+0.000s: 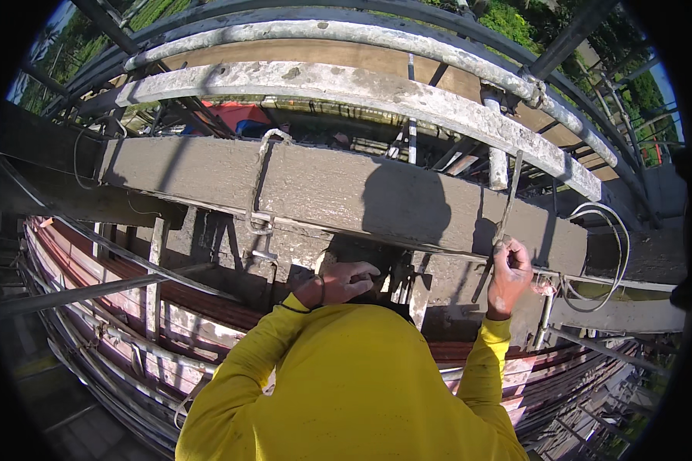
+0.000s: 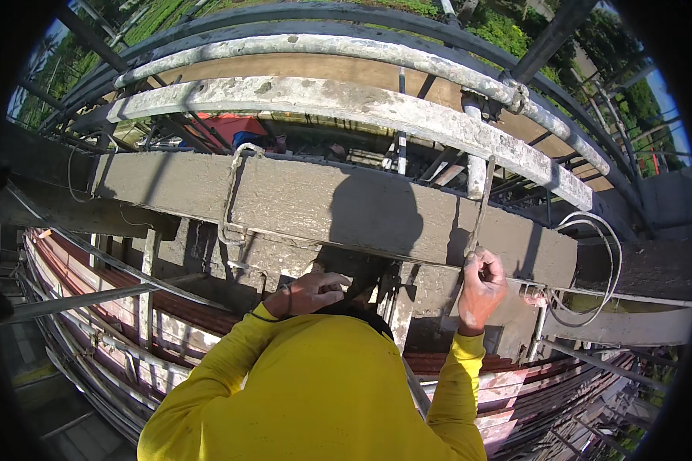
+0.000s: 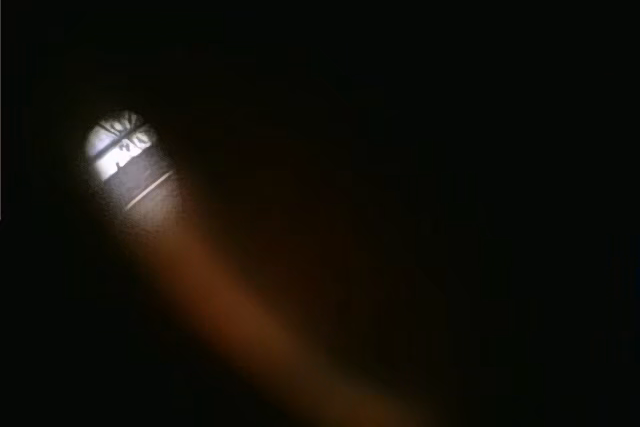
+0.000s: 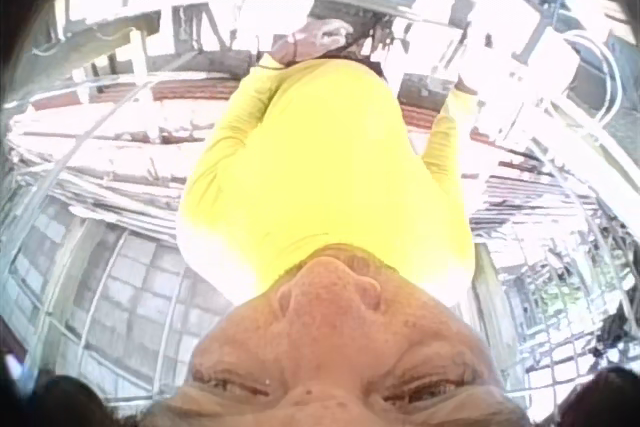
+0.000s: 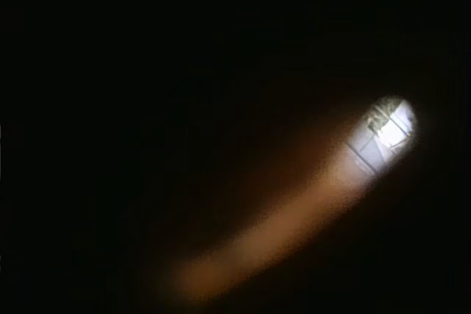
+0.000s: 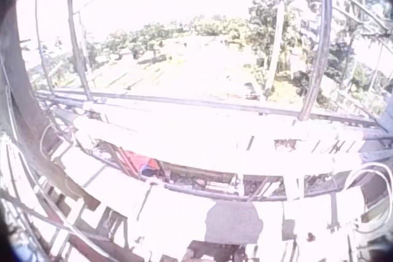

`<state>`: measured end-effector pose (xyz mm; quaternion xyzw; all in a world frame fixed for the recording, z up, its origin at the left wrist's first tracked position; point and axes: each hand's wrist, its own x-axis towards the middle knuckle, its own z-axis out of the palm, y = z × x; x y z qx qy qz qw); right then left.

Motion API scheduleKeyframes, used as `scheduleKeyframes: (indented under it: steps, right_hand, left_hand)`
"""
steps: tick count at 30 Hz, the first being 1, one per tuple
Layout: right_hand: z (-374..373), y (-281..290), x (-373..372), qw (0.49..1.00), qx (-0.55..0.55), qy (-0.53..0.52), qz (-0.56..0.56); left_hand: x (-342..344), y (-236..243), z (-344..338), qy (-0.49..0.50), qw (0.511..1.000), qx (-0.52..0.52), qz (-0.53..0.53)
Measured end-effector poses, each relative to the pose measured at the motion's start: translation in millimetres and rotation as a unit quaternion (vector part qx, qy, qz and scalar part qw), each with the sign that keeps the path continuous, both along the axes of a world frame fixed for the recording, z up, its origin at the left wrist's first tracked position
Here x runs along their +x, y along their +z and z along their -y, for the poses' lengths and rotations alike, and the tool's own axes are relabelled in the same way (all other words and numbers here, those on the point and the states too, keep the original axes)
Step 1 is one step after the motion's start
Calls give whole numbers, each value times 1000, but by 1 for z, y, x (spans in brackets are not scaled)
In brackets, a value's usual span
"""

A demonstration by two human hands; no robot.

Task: The person smooths wet concrete on a construction beam using a trowel. They repeatedly level and finish the surface while standing on scaffolding.

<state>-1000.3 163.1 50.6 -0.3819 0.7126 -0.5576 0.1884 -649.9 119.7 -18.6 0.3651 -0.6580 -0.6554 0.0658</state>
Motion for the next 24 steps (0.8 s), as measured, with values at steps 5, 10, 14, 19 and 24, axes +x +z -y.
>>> scheduleKeyframes:
  steps: [5, 10, 14, 19, 24]
  right_hand:
    - [38, 13, 100, 955, -57, 172, 235]
    - [73, 23, 180, 863, -78, 257, 429]
    - [67, 22, 214, 810, -40, 358, 462]
    - [58, 16, 223, 811, 94, 502, 285]
    - [56, -15, 178, 798, 159, 558, 165]
  left_hand:
    - [-8, 37, 1, 75, 977, -157, -121]
    - [20, 72, -2, 204, 958, -170, -107]
    - [47, 75, -31, 286, 936, -179, -103]
    - [68, 63, -120, 487, 858, -62, -150]
    - [74, -2, -258, 718, 693, -17, -53]
